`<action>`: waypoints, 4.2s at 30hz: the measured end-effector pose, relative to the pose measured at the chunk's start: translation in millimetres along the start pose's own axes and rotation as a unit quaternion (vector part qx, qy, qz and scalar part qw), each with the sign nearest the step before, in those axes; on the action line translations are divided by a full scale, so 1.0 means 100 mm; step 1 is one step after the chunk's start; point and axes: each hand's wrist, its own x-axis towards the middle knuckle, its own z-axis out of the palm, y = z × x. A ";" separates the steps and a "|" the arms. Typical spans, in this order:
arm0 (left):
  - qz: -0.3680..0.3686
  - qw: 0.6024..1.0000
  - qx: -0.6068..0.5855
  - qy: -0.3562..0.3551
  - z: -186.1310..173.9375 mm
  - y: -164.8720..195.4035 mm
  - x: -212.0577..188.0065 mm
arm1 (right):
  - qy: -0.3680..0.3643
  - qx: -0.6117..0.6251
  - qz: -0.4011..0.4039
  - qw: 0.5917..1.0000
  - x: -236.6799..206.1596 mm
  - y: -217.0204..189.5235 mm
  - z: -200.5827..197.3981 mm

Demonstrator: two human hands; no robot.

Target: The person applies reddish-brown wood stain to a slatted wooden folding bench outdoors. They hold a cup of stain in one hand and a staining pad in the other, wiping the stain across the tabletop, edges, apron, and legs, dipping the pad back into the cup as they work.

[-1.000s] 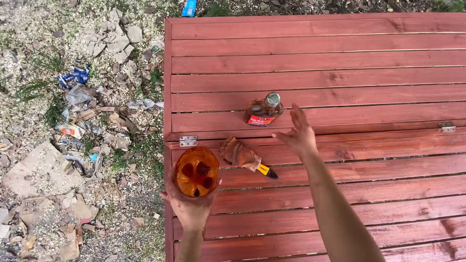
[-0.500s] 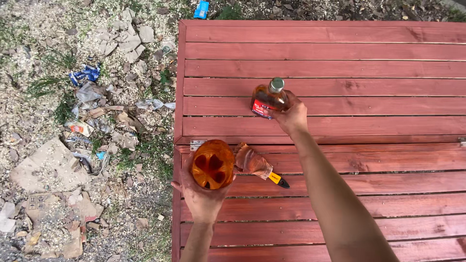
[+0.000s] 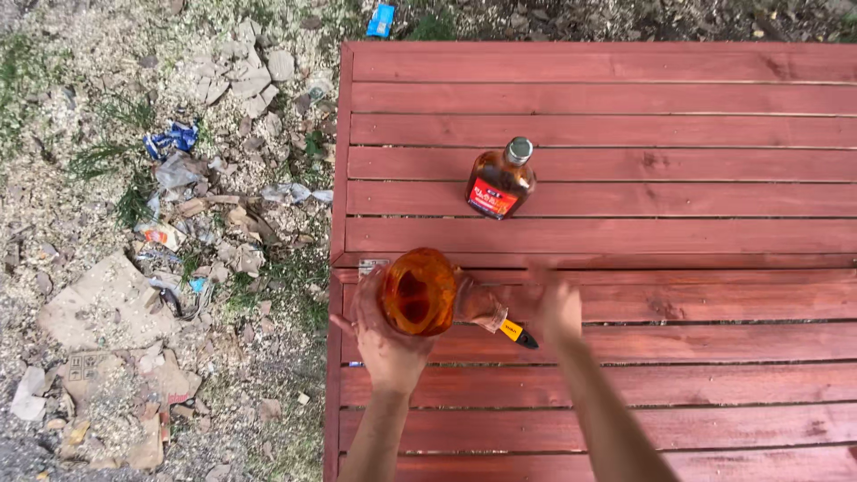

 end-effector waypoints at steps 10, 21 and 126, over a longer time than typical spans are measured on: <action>-0.060 0.998 0.032 0.000 -0.30 -0.27 -0.10 | 0.026 -0.478 -0.301 0.825 -0.90 0.03 0.05; -0.059 0.998 0.011 0.015 -0.31 -0.14 -0.11 | 0.016 -0.001 -0.126 0.992 -0.44 -0.46 -0.01; 0.027 0.978 0.205 0.003 -0.42 -0.47 -0.06 | -0.122 0.139 -0.064 0.981 -1.16 -0.95 0.54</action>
